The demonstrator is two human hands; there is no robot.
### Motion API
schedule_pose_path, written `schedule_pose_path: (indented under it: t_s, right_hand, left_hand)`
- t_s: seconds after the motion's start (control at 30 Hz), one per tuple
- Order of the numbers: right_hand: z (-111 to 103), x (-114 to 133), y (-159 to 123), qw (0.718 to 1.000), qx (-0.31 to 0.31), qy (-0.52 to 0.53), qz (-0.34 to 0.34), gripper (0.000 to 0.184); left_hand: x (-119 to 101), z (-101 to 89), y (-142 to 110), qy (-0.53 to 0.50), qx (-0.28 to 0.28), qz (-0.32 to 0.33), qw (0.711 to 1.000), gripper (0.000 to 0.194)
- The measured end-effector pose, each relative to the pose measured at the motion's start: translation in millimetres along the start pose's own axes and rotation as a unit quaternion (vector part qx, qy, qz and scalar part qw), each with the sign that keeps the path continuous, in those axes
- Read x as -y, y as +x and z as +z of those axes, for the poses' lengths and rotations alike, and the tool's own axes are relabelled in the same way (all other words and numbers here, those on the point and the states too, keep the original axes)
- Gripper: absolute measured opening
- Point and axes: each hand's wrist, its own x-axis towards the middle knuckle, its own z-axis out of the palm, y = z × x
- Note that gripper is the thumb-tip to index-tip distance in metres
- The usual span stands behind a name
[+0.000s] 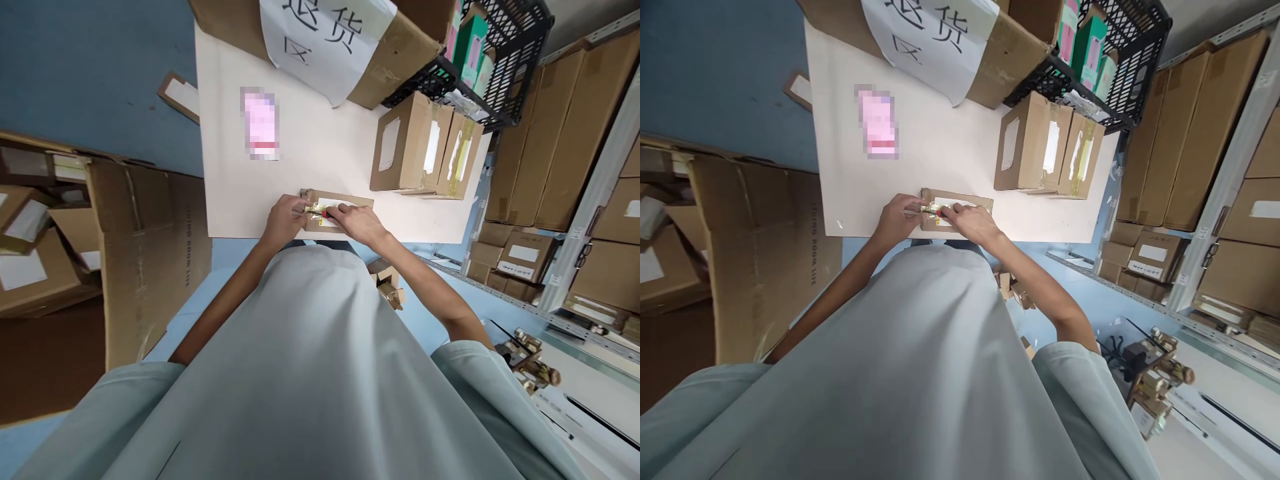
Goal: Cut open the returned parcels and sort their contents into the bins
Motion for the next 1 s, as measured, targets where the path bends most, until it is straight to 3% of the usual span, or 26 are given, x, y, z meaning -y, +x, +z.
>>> schedule_pose_path:
  t_s: [0.2, 0.53, 1.0]
  right_hand:
    - [6, 0, 5, 0.999, -0.001, -0.035, -0.004, 0.054]
    - [-7, 9, -1, 0.998, 0.014, -0.061, 0.000, 0.047]
    - [-21, 15, 2, 0.996, 0.022, -0.085, -0.014, 0.052]
  left_hand:
    - [3, -0.4, 0, -0.007, 0.003, 0.010, 1.000, 0.031]
    - [7, 1.6, 1, -0.020, 0.002, 0.017, 1.000, 0.030]
    - [8, 2.2, 7, -0.011, 0.007, 0.010, 1.000, 0.033]
